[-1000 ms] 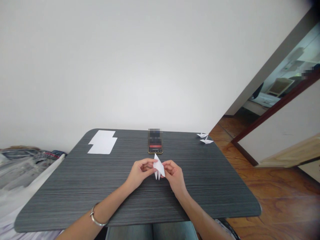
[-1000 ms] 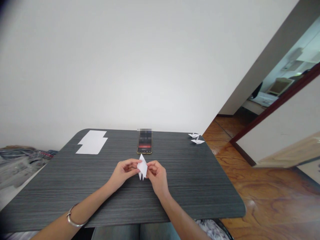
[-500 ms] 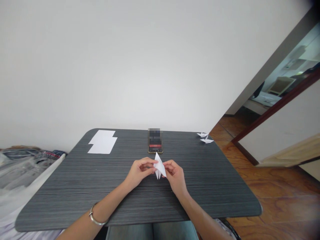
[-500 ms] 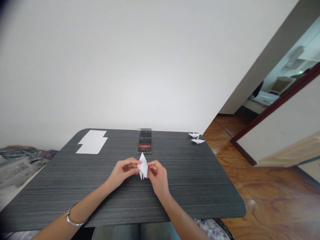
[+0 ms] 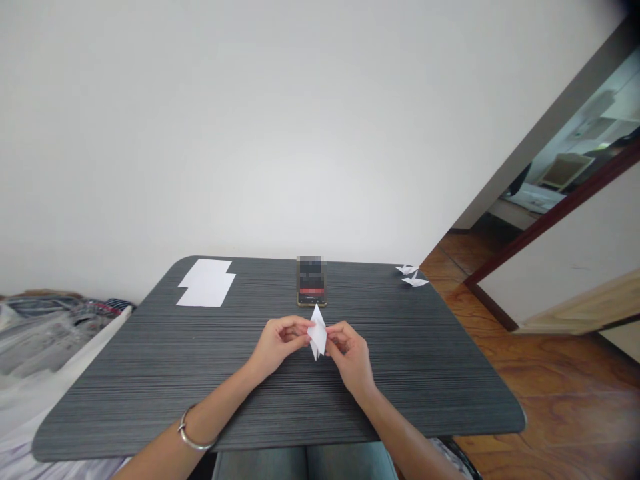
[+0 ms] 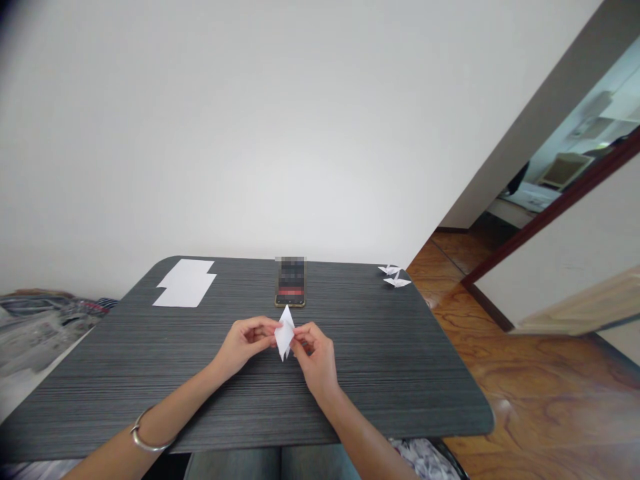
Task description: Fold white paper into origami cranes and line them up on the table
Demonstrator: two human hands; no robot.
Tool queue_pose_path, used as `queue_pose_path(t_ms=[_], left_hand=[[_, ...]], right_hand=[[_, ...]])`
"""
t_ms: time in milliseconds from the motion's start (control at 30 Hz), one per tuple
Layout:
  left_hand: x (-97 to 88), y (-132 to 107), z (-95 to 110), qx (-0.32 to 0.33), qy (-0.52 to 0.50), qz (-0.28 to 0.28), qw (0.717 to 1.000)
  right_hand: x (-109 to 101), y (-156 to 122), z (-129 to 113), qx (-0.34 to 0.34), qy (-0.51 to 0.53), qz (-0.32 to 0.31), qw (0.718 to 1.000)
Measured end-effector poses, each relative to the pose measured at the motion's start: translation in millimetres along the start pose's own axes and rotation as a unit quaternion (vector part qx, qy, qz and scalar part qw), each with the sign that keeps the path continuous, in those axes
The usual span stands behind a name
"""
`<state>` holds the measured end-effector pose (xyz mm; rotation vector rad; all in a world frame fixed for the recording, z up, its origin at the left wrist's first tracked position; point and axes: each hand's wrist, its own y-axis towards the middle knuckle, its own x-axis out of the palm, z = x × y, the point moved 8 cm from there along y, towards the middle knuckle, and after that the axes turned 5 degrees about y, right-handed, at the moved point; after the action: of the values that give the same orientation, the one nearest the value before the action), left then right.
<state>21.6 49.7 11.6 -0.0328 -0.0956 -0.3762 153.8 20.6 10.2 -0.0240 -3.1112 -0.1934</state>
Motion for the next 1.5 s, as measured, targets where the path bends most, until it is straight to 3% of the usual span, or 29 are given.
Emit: queue_pose_path(t_ms=[233, 433, 600, 933, 1300, 1500], left_hand=[[1.0, 2.4, -1.1, -0.005, -0.002, -0.003, 1.000], [2.3, 0.7, 5.6, 0.018, 0.051, -0.026, 0.998], [3.8, 0.2, 6.4, 0.016, 0.030, -0.038, 0.999], [1.9, 4.3, -2.1, -0.007, -0.001, -0.028, 1.000], [3.7, 2.2, 1.4, 0.021, 0.078, -0.040, 0.996], [6.3, 0.4, 6.7, 0.044, 0.117, -0.058, 0.990]], right_hand=[[-0.2, -0.8, -1.8, -0.008, -0.027, -0.001, 1.000], [0.8, 0.5, -1.8, 0.003, 0.023, -0.010, 1.000], [2.7, 1.3, -0.1, 0.022, 0.044, -0.020, 0.999], [-0.1, -0.5, -1.8, -0.009, -0.035, -0.006, 0.999], [2.8, 0.4, 3.6, 0.029, 0.053, -0.014, 0.998], [4.6, 0.2, -0.2, 0.023, 0.047, -0.022, 0.998]])
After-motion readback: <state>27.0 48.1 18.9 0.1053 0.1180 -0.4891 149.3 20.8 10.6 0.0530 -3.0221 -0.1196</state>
